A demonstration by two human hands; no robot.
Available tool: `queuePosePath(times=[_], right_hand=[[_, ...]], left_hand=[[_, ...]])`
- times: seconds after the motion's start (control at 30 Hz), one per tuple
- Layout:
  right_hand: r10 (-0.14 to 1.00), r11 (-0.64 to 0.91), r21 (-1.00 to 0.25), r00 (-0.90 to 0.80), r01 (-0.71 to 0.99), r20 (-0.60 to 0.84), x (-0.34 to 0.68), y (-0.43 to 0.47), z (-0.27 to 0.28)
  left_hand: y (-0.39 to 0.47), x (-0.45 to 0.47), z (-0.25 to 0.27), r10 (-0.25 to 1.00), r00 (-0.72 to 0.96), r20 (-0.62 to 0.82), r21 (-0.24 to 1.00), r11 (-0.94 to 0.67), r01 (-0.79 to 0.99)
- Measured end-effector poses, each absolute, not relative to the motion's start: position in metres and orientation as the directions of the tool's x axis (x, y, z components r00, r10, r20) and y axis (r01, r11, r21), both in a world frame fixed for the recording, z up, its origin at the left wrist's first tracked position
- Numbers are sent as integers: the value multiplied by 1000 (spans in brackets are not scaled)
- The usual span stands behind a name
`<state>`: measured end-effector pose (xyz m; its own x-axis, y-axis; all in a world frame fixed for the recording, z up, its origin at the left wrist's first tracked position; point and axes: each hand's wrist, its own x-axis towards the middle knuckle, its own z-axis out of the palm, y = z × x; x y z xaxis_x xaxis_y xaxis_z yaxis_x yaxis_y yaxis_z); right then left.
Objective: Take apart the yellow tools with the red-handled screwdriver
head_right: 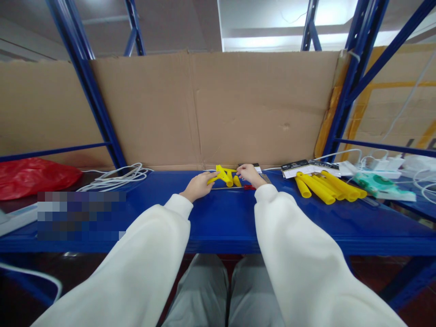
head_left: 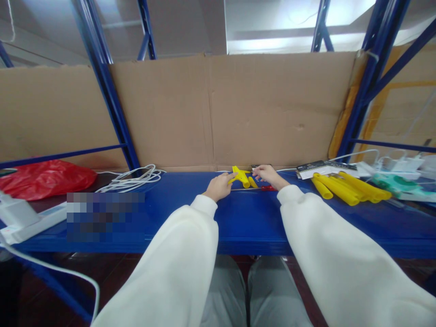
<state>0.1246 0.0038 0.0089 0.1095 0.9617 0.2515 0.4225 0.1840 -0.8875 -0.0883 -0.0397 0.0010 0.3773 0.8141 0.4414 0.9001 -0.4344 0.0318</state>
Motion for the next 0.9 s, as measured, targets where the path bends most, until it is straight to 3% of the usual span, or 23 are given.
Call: queuePosePath(times=[0.13,0.3,0.5,0.67,0.9], right_hand=[[957,291,-918,-90,270,277,113,-15,13],[961,245,-958,-170,150,219,93,-19,8],[935,325,-940,115,109,336,101,-8,10],[858,296,-954,425,51,288,124,3,13],[824,299,-954,502,6,261,138,11,9]], left_hand=[[-38,-89,0,806,383,451,50,-451,891],[-34,-90,-2,783,394,482,70,-482,873],[-32,-91,-2,782,418,461,88,-510,856],[-32,-90,-3,785,425,450,133,-530,837],[-33,-89,-2,767,424,482,161,-553,818]])
